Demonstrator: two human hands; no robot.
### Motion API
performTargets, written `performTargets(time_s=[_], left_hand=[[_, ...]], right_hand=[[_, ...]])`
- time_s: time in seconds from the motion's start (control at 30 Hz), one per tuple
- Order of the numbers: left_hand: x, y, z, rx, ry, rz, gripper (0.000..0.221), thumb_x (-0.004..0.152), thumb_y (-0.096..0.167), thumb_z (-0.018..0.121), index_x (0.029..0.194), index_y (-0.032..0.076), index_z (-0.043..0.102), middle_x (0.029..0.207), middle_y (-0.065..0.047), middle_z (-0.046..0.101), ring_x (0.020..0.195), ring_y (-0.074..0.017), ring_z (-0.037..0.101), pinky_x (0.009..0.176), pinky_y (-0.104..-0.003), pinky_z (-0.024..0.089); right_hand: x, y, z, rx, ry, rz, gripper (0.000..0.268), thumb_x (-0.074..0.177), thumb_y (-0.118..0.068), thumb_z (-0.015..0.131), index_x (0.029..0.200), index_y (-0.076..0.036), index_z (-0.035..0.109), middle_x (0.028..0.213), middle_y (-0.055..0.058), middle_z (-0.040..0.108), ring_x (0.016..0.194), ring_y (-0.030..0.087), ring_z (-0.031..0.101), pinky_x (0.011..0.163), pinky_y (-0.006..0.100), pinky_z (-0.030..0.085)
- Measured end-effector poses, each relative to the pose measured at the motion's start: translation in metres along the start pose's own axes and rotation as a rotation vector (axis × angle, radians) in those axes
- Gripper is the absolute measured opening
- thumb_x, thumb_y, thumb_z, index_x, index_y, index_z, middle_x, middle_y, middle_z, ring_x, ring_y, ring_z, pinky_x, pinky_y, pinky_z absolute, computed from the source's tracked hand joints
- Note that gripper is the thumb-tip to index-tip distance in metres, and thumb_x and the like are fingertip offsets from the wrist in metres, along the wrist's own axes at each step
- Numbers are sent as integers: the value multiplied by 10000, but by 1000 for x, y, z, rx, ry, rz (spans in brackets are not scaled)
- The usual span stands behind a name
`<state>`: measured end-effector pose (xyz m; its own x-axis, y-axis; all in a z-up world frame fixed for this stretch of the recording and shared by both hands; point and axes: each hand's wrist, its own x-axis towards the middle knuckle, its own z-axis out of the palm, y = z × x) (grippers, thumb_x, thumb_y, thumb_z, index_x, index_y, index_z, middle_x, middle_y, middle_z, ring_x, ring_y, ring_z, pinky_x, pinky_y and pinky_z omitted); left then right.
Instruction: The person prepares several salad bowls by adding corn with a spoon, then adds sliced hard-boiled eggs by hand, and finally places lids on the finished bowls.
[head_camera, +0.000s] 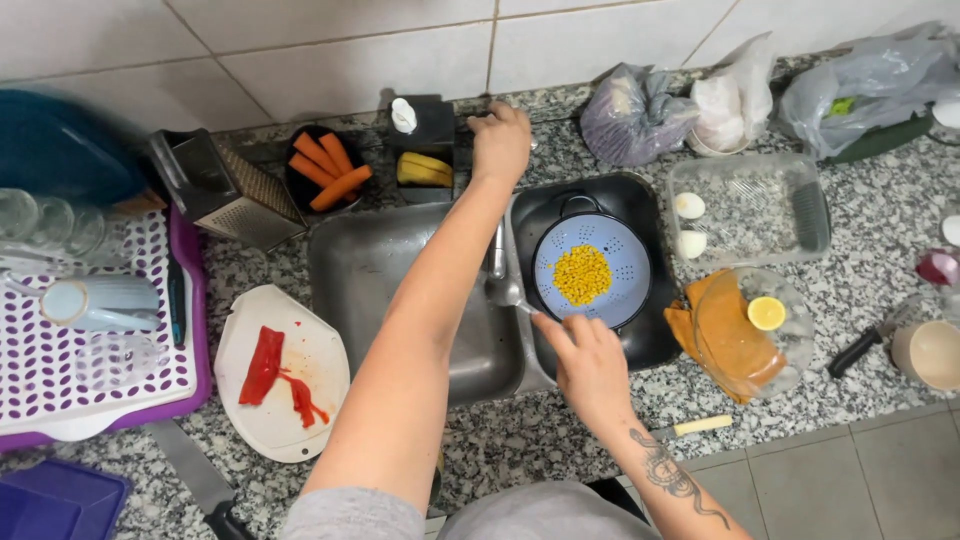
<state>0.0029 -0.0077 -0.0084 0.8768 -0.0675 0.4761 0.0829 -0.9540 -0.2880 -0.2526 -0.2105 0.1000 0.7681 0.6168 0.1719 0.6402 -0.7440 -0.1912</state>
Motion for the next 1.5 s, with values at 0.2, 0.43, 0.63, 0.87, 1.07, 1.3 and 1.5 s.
performTargets(time_s=[0.2,0.43,0.63,0.87,1.07,1.3,1.5], left_hand=[[3,-3,-13,-65,-615,67,614,930,243,423,1466,66,182,1466,-300,121,1194,-574,411,976,-596,342],[-69,-64,-116,-204,-430,-9,467,830,535,582,933,88,666,813,-108,647,709,-325,647,643,-473,447],[-82,-44,-154,-409,-679,-34,527,959,447,379,728,80,678,616,-125,631,595,-332,653,565,-436,467],[-83,-1,-147,-1340,-758,-393,528,978,486,293,1055,115,660,918,-75,700,730,-223,684,715,-338,512],[-128,20,-119,-1028,-800,-197,241,876,261,518,1024,134,661,981,-66,679,943,-297,621,793,-402,483],[-151,48,-101,-647,-601,112,347,717,176,756,1039,105,649,1028,-56,582,956,-212,472,778,-342,345],[-179,141,14,-514,-230,179,79,737,123,640,812,113,662,767,-32,585,802,-202,545,689,-345,406]], right_hand=[[-37,-17,19,221,-215,-5,630,687,83,463,1292,-92,482,829,70,572,699,267,531,532,395,443],[-77,52,13,255,-197,366,350,846,-39,483,1146,-162,614,819,49,664,770,246,633,655,334,519],[-47,137,61,-134,-122,512,273,859,-118,473,1088,-153,617,910,48,626,891,243,633,713,368,527],[-13,176,143,-492,-60,438,131,778,-97,559,896,-97,614,795,21,560,699,169,612,515,295,533],[-11,167,132,-330,-146,560,158,796,-72,524,913,-83,630,825,43,564,672,217,634,523,363,545],[-4,172,168,42,-441,783,316,760,-78,575,1008,-223,708,839,53,658,773,286,690,622,437,560],[11,153,129,9,-383,663,264,779,-22,560,977,-138,690,850,89,648,739,274,683,622,402,562]])
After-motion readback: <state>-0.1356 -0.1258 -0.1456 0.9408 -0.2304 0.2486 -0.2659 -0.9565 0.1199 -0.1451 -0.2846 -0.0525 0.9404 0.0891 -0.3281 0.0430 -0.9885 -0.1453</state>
